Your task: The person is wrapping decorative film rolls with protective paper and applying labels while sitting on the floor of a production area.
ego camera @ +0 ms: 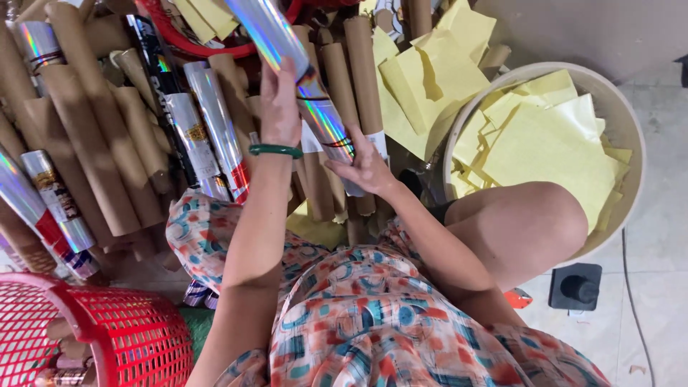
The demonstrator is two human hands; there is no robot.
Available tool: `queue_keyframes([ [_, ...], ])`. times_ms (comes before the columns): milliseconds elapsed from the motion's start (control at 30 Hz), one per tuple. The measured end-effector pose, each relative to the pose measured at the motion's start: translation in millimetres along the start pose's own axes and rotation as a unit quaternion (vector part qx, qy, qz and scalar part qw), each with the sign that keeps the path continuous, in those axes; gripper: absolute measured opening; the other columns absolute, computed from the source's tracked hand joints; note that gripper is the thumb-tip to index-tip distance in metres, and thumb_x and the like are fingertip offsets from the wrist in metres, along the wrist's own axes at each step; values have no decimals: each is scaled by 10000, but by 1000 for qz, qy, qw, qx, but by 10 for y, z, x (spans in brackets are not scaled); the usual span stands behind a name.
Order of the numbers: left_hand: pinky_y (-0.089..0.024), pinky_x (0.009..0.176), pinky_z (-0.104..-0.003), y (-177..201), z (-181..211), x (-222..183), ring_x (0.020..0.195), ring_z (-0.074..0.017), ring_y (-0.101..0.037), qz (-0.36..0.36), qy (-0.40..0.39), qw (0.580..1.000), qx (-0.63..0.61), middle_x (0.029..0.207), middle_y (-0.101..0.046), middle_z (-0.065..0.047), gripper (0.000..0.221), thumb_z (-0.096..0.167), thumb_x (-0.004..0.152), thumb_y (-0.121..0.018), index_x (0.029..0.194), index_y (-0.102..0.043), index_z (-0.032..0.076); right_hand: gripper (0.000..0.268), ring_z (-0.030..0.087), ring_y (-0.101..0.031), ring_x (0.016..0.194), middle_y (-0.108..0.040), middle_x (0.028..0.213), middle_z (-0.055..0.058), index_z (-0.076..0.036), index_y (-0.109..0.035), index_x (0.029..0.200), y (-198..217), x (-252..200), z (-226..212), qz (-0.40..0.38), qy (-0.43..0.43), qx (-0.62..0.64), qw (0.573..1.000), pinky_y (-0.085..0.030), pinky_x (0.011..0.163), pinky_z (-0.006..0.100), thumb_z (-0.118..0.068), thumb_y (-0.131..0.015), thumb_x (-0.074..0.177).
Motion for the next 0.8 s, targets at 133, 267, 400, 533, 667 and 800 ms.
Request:
queue_keyframes([
  [133,-593,812,-434,45,-160,-4,939,-280,-713,-15,77,996,-48,1086,-670,-143,433,356,1067,-605,1304,-545,-2,718,224,-621,1125,-669,1217,164,1,-459,1449,-76,-41,257,-65,4,71,995,-521,999,377,-210,-823,867],
  [267,-613,844,-435,-306,89,-181,940,-271,-723,-102,100,985,-97,1064,-698,-124,396,284,1022,-623,1285,-548,-2,768,166,-590,1182,-627,1298,91,0,-406,1503,-200,-81,526,-146,-60,231,960,-506,1030,327,-180,-799,869],
  [400,-617,886,-416,-283,166,-216,958,-244,-712,-115,46,991,56,1065,-692,-145,469,212,924,-771,1269,-567,-32,836,196,-630,1171,-639,1320,117,-16,-381,1540,-40,19,392,-111,-35,101,988,-534,1010,334,-171,-830,852],
  [533,-610,929,-370,-279,500,-325,987,-214,-752,-148,-19,939,311,1074,-761,-141,652,274,765,-871,1253,-560,-25,824,242,-652,1192,-579,1407,141,-26,-325,1580,432,60,-151,8,54,61,997,-571,996,348,-134,-792,911],
  [667,-557,952,-400,-334,598,-506,1043,-271,-712,-223,-92,864,443,1136,-715,-166,831,331,700,-945,1316,-543,-57,758,207,-632,1175,-392,1638,121,-77,-281,1630,1054,-136,-1096,182,237,114,947,-587,943,328,-53,-714,1008],
  [800,-565,963,-395,-299,513,-676,1064,-292,-727,-261,-76,843,464,1135,-728,-174,816,386,702,-943,1311,-571,-10,499,258,-660,1169,-532,1496,134,-55,-575,1407,1307,-254,-1881,208,310,-156,915,-573,821,261,-58,-857,996],
])
Point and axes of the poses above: each hand's wrist, its own x-axis towards the middle knuckle, its own y-axis out of the back of the hand, z = x × y, the point moved 7 cm from there along x, towards the middle knuckle
